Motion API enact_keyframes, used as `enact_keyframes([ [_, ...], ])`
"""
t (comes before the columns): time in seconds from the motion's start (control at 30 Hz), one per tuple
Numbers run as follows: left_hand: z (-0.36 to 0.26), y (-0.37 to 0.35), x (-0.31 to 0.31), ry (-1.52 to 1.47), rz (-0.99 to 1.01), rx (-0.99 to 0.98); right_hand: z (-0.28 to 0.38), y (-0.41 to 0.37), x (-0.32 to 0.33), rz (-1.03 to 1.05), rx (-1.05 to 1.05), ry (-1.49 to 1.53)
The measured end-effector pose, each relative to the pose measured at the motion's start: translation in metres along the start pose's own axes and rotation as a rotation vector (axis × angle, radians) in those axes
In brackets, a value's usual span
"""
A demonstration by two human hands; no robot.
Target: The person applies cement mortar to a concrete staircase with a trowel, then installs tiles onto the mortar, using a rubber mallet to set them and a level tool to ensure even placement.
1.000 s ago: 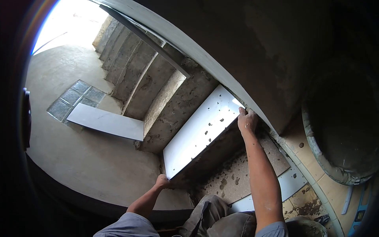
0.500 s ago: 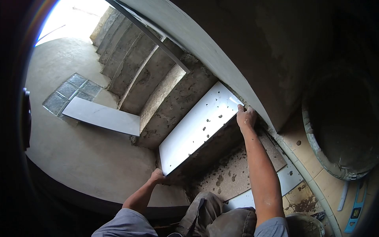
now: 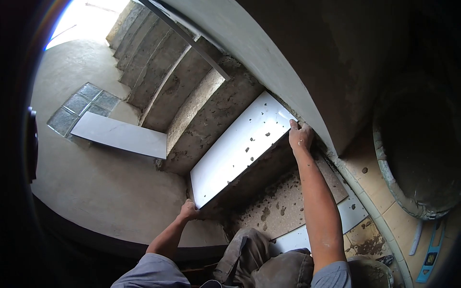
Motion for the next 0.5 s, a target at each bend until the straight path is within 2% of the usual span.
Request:
enact_keyframes([
  [0.2,-0.011,-0.010,0.009,-0.060,-0.051,0.003,-0.016,0.012,-0.007,0.075,-0.005,0.055],
  [0.23,-0.011,-0.009,0.010,-0.063,-0.067,-0.001,-0.014,0.008,-0.007,-0.006,0.033,0.042],
  [0.33,-0.009,-0.012,0.009,-0.100,-0.066,0.015,-0.005,0.005,0.003,0.120,-0.082,0.028],
  [0.37,-0.004,-0.013,0.006,-0.128,-0.110,-0.007,-0.009,0.004,-0.002,-0.059,0.123,0.032],
  [0.47,-0.003,-0.018,0.003,-0.178,-0.196,-0.043,0.012,-0.009,0.014,0.262,-0.229,0.128],
  [0.5,-0.004,-0.020,0.003,-0.192,-0.212,-0.045,0.005,-0.005,0.011,0.281,-0.234,0.160],
])
Point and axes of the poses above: each hand's wrist, its own y-axis towards the middle knuckle, its own x-axis out of the back of the hand, z = x × y, the point moved 2 cm from there along y, towards the middle knuckle, and after that the axes turned 7 degrees about -x, right-handed, at the moved point
